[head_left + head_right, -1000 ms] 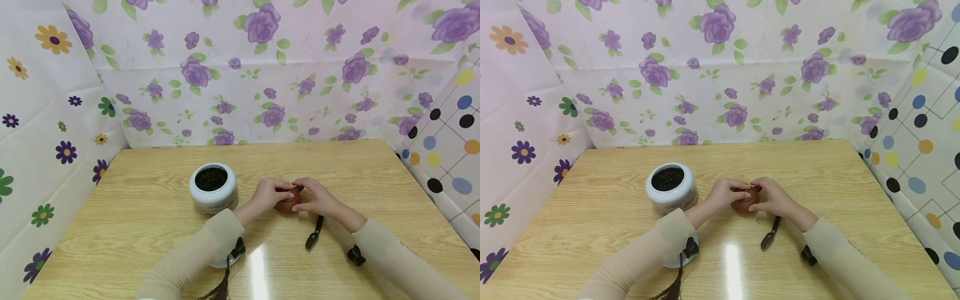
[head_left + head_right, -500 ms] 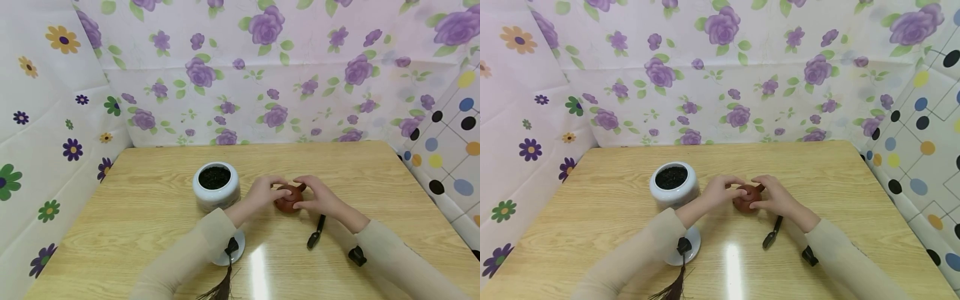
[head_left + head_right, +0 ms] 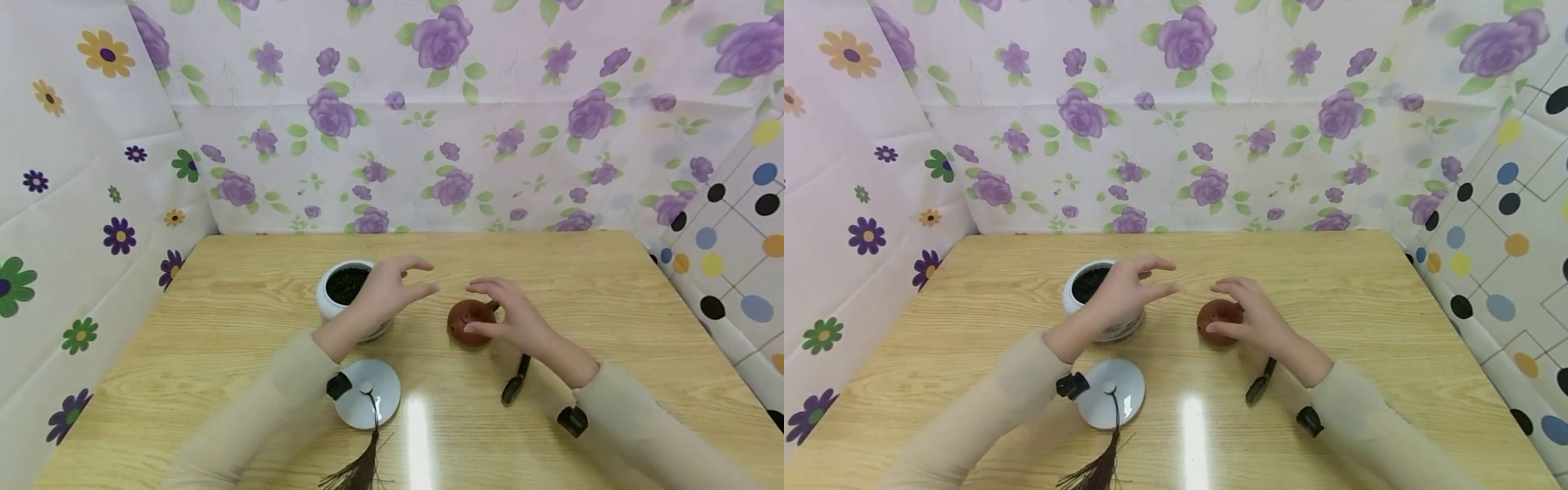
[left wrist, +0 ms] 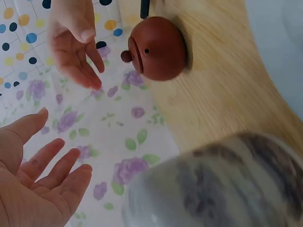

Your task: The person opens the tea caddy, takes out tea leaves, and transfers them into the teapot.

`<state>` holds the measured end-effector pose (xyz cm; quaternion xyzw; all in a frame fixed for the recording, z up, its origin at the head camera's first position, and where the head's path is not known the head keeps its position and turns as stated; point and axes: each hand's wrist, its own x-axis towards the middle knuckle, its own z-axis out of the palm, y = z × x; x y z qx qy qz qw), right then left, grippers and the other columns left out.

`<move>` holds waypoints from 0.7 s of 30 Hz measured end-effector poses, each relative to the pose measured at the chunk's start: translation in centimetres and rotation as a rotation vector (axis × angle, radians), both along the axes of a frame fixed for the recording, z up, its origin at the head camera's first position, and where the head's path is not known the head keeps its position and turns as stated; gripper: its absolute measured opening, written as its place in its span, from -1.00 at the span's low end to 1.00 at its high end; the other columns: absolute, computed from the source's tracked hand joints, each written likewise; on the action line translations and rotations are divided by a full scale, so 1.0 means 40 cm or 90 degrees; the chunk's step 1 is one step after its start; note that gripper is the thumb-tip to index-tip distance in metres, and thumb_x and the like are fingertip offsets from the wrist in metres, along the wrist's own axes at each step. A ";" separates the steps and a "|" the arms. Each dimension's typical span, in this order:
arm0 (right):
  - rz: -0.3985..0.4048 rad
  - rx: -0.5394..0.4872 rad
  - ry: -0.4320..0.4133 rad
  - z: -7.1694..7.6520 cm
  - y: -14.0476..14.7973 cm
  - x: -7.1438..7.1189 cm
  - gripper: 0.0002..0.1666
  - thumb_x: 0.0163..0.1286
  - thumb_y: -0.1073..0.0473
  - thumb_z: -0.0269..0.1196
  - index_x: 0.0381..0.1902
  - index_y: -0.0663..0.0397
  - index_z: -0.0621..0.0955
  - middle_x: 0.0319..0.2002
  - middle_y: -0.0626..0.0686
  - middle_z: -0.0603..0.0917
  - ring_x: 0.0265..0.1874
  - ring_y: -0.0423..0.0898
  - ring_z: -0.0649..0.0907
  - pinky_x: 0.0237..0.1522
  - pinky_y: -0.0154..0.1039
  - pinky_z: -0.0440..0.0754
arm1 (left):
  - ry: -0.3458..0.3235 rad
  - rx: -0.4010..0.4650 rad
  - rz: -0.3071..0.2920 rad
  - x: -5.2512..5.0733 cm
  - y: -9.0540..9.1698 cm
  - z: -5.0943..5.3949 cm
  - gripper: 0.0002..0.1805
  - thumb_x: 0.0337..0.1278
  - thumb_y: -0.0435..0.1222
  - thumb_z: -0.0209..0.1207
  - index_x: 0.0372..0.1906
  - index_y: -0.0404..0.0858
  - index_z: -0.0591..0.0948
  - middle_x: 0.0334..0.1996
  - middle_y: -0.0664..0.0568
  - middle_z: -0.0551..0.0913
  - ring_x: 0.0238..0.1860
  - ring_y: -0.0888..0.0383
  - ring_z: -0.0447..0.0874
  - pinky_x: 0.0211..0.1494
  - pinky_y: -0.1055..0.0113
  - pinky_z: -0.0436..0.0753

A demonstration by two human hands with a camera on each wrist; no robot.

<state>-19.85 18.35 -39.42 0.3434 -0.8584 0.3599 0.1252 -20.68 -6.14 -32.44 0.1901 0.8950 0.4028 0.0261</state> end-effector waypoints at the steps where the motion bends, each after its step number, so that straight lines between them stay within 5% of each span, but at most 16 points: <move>1: 0.005 -0.004 0.008 0.003 -0.008 0.003 -0.32 -0.03 0.29 0.50 0.10 0.25 0.53 0.11 0.27 0.52 0.08 0.21 0.48 -0.15 0.09 0.62 | 0.009 -0.006 -0.001 0.003 -0.011 0.006 -0.61 0.17 -0.11 0.25 0.08 -0.15 0.61 0.13 0.04 0.60 0.22 -0.02 0.48 0.28 0.09 0.50; 9: 0.052 -0.023 0.000 0.017 -0.069 0.041 -0.35 -0.01 0.30 0.48 0.10 0.17 0.54 0.10 0.19 0.54 0.06 0.13 0.51 -0.01 0.10 0.58 | 0.139 -0.023 0.013 0.013 -0.100 0.037 -0.56 0.15 -0.16 0.28 0.12 -0.22 0.59 0.13 -0.04 0.60 0.10 -0.05 0.57 0.22 0.07 0.53; 12: 0.072 -0.031 0.006 0.017 -0.093 0.052 -0.33 -0.03 0.31 0.49 0.10 0.18 0.53 0.08 0.18 0.55 0.06 0.10 0.52 -0.01 0.05 0.59 | 0.161 -0.014 0.031 0.010 -0.129 0.038 -0.51 0.12 -0.18 0.30 0.15 -0.23 0.57 0.15 -0.06 0.58 0.24 -0.03 0.46 0.26 0.05 0.50; 21: 0.141 -0.056 -0.012 0.012 -0.176 0.069 -0.35 -0.03 0.25 0.49 0.06 0.26 0.55 0.05 0.17 0.61 0.10 0.08 0.53 0.17 -0.06 0.53 | 0.138 -0.014 0.065 0.001 -0.224 0.029 -0.29 0.04 -0.14 0.36 0.31 -0.23 0.40 0.29 -0.12 0.42 0.36 -0.07 0.27 0.39 -0.03 0.33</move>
